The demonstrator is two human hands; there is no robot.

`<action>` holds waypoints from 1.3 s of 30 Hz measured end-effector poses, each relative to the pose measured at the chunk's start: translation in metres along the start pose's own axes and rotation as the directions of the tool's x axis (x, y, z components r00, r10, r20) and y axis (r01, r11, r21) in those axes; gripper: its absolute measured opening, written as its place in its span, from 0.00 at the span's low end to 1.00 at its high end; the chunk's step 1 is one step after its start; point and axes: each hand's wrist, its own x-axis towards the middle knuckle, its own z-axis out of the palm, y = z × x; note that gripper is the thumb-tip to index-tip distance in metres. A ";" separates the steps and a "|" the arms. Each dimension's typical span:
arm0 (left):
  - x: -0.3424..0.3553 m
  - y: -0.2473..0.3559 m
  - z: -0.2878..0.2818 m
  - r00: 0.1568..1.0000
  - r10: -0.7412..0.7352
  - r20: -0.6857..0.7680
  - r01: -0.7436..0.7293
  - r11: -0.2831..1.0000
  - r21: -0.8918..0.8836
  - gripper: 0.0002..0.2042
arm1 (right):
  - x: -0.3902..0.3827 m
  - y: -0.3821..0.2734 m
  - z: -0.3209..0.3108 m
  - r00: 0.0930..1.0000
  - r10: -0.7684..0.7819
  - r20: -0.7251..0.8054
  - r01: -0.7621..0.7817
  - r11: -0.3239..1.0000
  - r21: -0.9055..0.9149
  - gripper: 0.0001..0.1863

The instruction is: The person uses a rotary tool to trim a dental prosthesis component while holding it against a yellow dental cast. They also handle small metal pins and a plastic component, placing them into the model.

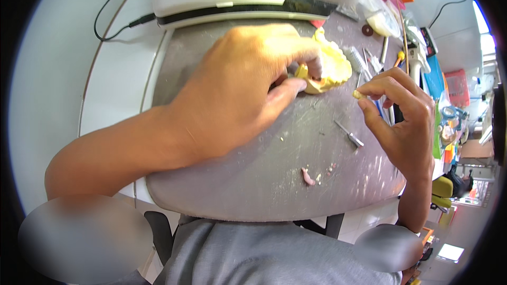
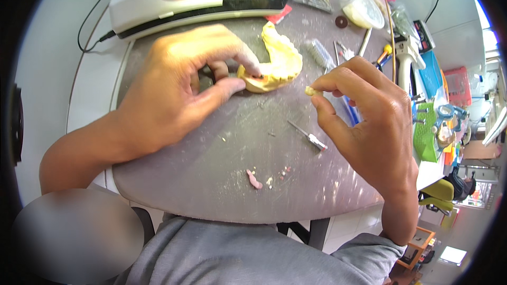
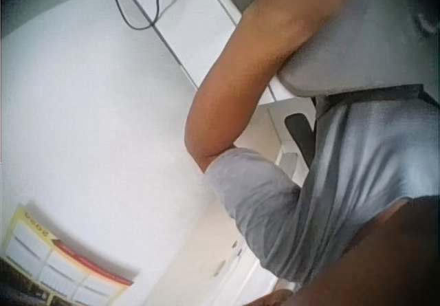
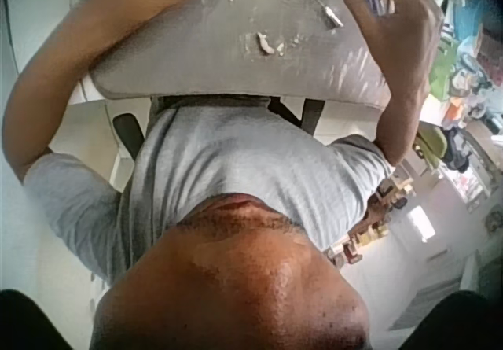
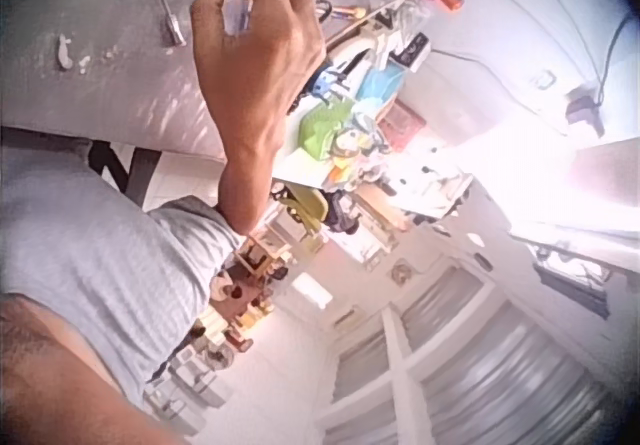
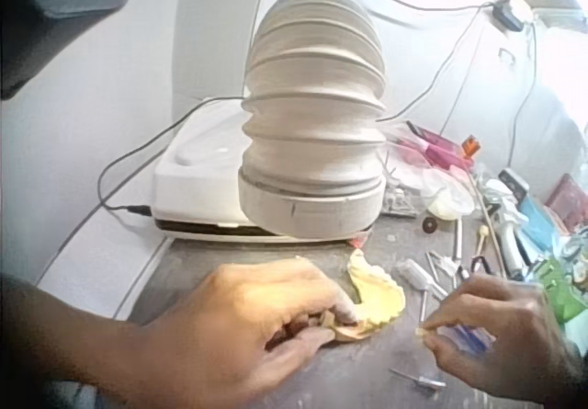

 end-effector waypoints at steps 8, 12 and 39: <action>0.000 0.000 0.002 0.997 0.072 0.006 -0.072 0.989 0.130 0.09 | -0.026 0.000 0.015 0.984 -0.081 -0.159 0.067 0.993 -0.093 0.12; 0.001 0.000 0.003 0.998 0.067 0.008 -0.067 0.991 0.113 0.10 | -0.046 -0.024 0.015 0.966 -0.223 0.127 0.181 0.943 0.279 0.18; 0.003 0.000 0.000 0.995 -0.094 0.028 0.093 0.995 0.037 0.09 | 0.033 -0.015 0.021 0.966 -0.235 -0.107 0.241 0.969 0.051 0.04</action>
